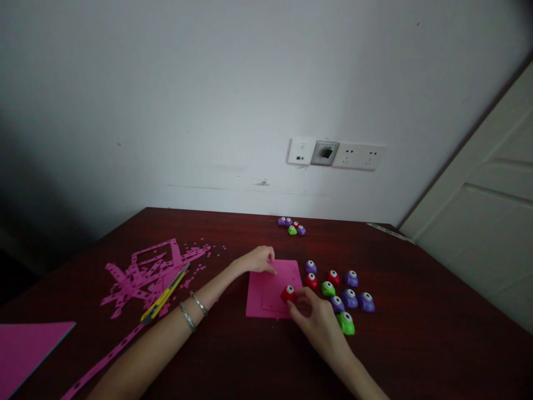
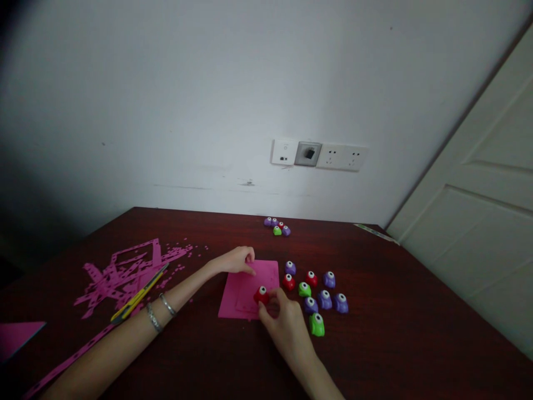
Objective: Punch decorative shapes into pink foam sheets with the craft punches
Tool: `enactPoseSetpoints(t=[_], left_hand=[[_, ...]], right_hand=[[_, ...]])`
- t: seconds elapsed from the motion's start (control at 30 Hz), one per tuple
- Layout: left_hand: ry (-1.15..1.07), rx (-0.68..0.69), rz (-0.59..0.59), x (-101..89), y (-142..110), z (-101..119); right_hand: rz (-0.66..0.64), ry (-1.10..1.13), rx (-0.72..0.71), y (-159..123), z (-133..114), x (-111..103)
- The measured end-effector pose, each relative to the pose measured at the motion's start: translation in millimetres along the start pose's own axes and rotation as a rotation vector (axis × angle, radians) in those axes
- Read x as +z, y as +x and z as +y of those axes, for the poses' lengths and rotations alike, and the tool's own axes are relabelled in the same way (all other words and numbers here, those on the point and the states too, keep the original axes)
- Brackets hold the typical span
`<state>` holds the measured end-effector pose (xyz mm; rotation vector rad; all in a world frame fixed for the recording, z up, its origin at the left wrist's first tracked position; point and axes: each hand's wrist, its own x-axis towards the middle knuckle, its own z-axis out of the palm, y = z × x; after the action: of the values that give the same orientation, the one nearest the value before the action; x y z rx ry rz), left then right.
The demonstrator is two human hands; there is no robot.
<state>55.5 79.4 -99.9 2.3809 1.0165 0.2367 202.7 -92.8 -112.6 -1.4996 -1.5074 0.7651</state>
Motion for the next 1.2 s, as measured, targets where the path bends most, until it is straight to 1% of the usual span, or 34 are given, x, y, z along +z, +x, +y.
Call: enactPoseSetpoints(t=[0.1,0.2,0.4,0.6,0.67,0.77,0.9,1.03,1.2], left_hand=[[-0.093,-0.025,-0.004,-1.9,1,-1],[-0.118,-0.029,-0.015,-6.7,2,-3],[-0.172,0.054,-0.111,-15.1,1,-8],[-0.36,-0.003,-0.214,-20.0,-4,-8],[-0.404,-0.021,-0.209,-24.4,-6,-9],[-0.463,-0.051,-0.17,-33.0,-8,-11],[-0.55,-0.072,-0.13,-41.6,-12,-12],[-0.615,-0.075,-0.108,-42.2,-14,-12],[-0.646,-0.077,-0.123,-38.5,-13,-12]], right_hand=[[0.005,0.0,-0.003,0,1,1],[0.005,0.008,-0.002,1,3,2],[0.003,0.0,0.006,1,5,2],[0.0,0.021,-0.02,-2,-1,-1],[0.006,0.028,-0.032,-3,-4,-3],[0.04,0.046,-0.049,-5,-6,-6],[0.084,0.079,-0.032,-5,-4,-8],[0.065,0.04,-0.029,-5,-2,-8],[0.109,-0.043,-0.037,-6,-2,-7]])
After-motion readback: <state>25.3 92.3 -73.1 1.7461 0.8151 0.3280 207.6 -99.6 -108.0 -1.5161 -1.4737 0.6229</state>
